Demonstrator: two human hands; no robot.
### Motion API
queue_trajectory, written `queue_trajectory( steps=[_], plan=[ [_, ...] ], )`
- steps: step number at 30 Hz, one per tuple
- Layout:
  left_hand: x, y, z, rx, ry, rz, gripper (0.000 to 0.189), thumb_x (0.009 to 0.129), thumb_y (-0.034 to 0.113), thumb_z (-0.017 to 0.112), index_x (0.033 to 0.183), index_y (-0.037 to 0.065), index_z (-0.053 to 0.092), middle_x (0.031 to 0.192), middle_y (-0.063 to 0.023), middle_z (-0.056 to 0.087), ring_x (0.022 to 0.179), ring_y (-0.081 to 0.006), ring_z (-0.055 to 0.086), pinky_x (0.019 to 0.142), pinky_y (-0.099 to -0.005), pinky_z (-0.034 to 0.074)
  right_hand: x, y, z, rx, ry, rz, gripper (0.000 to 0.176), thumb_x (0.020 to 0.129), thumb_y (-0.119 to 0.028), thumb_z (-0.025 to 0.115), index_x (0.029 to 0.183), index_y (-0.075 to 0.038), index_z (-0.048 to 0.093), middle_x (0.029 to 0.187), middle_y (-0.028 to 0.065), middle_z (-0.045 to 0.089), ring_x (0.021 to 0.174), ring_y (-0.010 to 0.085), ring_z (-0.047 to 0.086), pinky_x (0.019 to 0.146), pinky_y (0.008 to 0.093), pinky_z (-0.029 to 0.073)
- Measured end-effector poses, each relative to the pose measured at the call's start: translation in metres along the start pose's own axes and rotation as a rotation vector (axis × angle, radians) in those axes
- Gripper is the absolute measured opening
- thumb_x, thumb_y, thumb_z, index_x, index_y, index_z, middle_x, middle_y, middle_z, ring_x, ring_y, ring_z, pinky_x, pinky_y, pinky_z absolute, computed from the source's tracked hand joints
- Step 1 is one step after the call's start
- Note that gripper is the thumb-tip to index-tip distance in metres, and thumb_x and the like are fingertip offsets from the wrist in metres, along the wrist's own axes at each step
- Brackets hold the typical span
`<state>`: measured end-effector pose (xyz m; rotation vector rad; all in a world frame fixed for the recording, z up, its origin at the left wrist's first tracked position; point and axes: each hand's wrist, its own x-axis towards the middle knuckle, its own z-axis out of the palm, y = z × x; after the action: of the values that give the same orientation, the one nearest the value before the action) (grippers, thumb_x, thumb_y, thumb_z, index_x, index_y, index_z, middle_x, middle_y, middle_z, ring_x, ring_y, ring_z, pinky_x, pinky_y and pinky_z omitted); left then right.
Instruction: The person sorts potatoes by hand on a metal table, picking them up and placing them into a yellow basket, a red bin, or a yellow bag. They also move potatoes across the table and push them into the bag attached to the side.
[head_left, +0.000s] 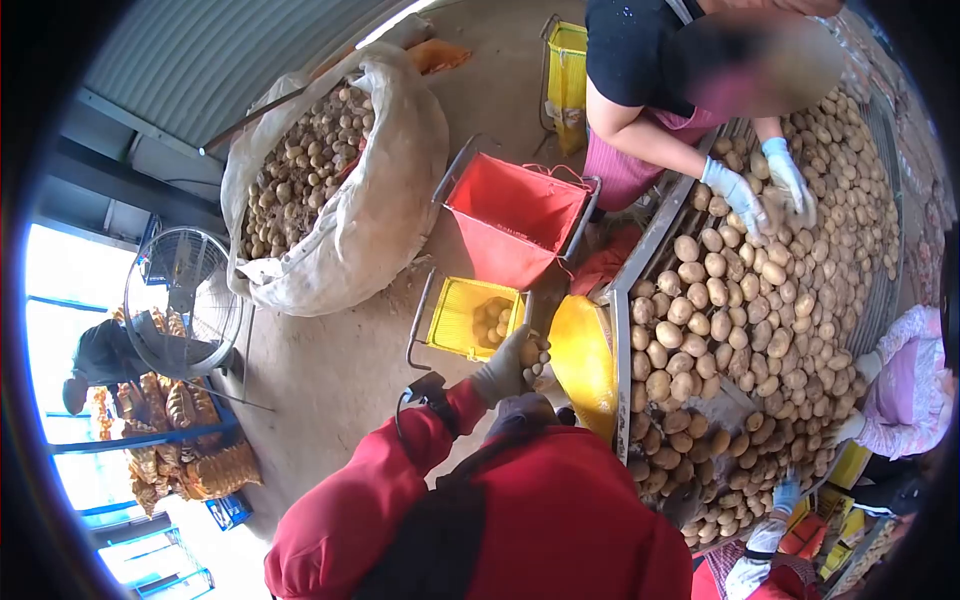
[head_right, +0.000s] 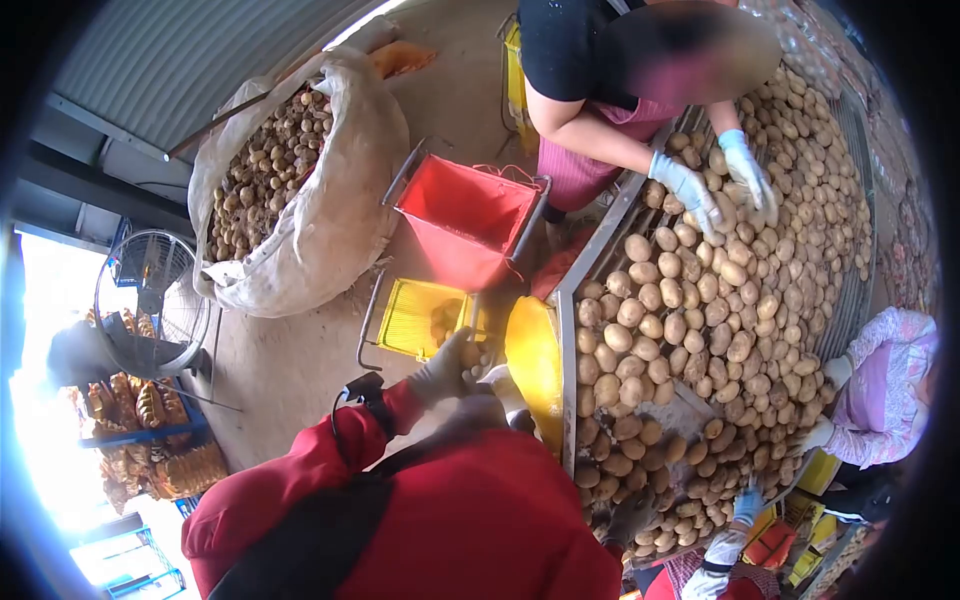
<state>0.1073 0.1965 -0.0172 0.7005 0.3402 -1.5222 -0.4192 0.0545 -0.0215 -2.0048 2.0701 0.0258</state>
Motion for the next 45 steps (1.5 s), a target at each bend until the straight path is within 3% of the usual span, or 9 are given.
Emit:
queue_trajectory(
  steps=[9,13,23,24,27,28,29,32,45],
  plan=[
    [0.083,0.140,-0.024,0.159,0.230,0.561,0.053,0.102,0.055,0.062,0.132,0.011,0.061,0.130,-0.0121,0.061,0.121,-0.0344,0.062,0.100,-0.0456,0.054,0.009,-0.027,-0.021,0.055,0.335,-0.213,0.038,0.103,-0.028,0.052,0.131,-0.007,0.067,0.147,0.0262,0.054,0.133,0.0485,0.053,0.109,0.0542,0.047],
    [0.124,0.054,0.022,1.456,0.242,1.017,0.041,0.102,0.039,0.062,0.128,0.008,0.065,0.118,-0.0181,0.071,0.108,-0.0352,0.070,0.093,-0.0444,0.057,0.018,-0.162,-0.069,0.114,0.278,-0.448,0.042,0.103,-0.028,0.051,0.137,-0.005,0.063,0.151,0.0250,0.052,0.142,0.0461,0.045,0.115,0.0575,0.040],
    [0.137,-0.069,0.181,2.038,-0.245,1.444,0.039,0.085,0.017,0.068,0.120,0.001,0.064,0.122,-0.0231,0.065,0.117,-0.0407,0.064,0.095,-0.0497,0.053,0.031,-0.216,0.004,-0.102,0.229,-1.080,0.040,0.098,-0.027,0.057,0.133,-0.010,0.066,0.149,0.0148,0.058,0.144,0.0412,0.046,0.120,0.0639,0.029],
    [0.150,-0.064,0.193,2.216,-0.324,0.724,0.044,0.091,0.025,0.066,0.125,-0.002,0.062,0.119,-0.0224,0.066,0.110,-0.0390,0.069,0.090,-0.0493,0.057,0.023,-0.186,0.007,-0.097,0.203,-1.052,0.038,0.098,-0.027,0.058,0.130,-0.010,0.068,0.147,0.0140,0.059,0.141,0.0405,0.050,0.120,0.0647,0.029],
    [0.149,-0.065,0.203,2.546,-0.323,0.282,0.051,0.078,0.028,0.079,0.117,-0.002,0.066,0.109,-0.0212,0.067,0.095,-0.0358,0.069,0.081,-0.0469,0.057,0.000,-0.135,-0.004,-0.151,-0.180,-0.979,0.046,0.089,-0.032,0.065,0.131,-0.014,0.065,0.142,0.0105,0.061,0.145,0.0346,0.044,0.121,0.0606,0.030],
    [0.159,-0.071,0.176,2.497,-0.430,0.850,0.051,0.082,0.033,0.076,0.118,-0.001,0.066,0.113,-0.0227,0.065,0.105,-0.0359,0.066,0.087,-0.0494,0.055,-0.018,-0.113,-0.009,-0.129,-0.072,-0.861,0.048,0.088,-0.033,0.066,0.132,-0.015,0.064,0.143,0.0067,0.062,0.144,0.0316,0.045,0.120,0.0584,0.030],
    [0.143,-0.077,0.209,2.595,-0.350,0.606,0.028,0.083,0.033,0.072,0.094,0.007,0.074,0.085,-0.0138,0.068,0.075,-0.0326,0.066,0.068,-0.0468,0.054,-0.025,-0.108,-0.022,-0.021,-0.066,-0.769,0.050,0.087,-0.034,0.068,0.133,-0.017,0.063,0.145,0.0047,0.062,0.143,0.0308,0.047,0.121,0.0581,0.028],
    [0.156,-0.073,0.167,2.152,-0.323,1.156,0.066,0.096,0.032,0.062,0.153,0.003,0.046,0.156,-0.0237,0.047,0.140,-0.0440,0.047,0.115,-0.0544,0.037,-0.028,-0.084,-0.040,0.069,0.086,-0.680,0.055,0.085,-0.035,0.072,0.136,-0.017,0.063,0.136,0.0061,0.065,0.133,0.0317,0.054,0.116,0.0569,0.033],
    [0.151,-0.081,0.182,2.333,-0.286,1.096,0.060,0.101,0.035,0.059,0.151,0.004,0.049,0.155,-0.0197,0.051,0.141,-0.0400,0.049,0.116,-0.0525,0.038,0.054,-0.103,-0.075,0.279,0.439,-0.439,0.028,0.084,-0.023,0.072,0.112,-0.018,0.070,0.118,0.0049,0.069,0.111,0.0285,0.065,0.095,0.0485,0.049]
  ],
)
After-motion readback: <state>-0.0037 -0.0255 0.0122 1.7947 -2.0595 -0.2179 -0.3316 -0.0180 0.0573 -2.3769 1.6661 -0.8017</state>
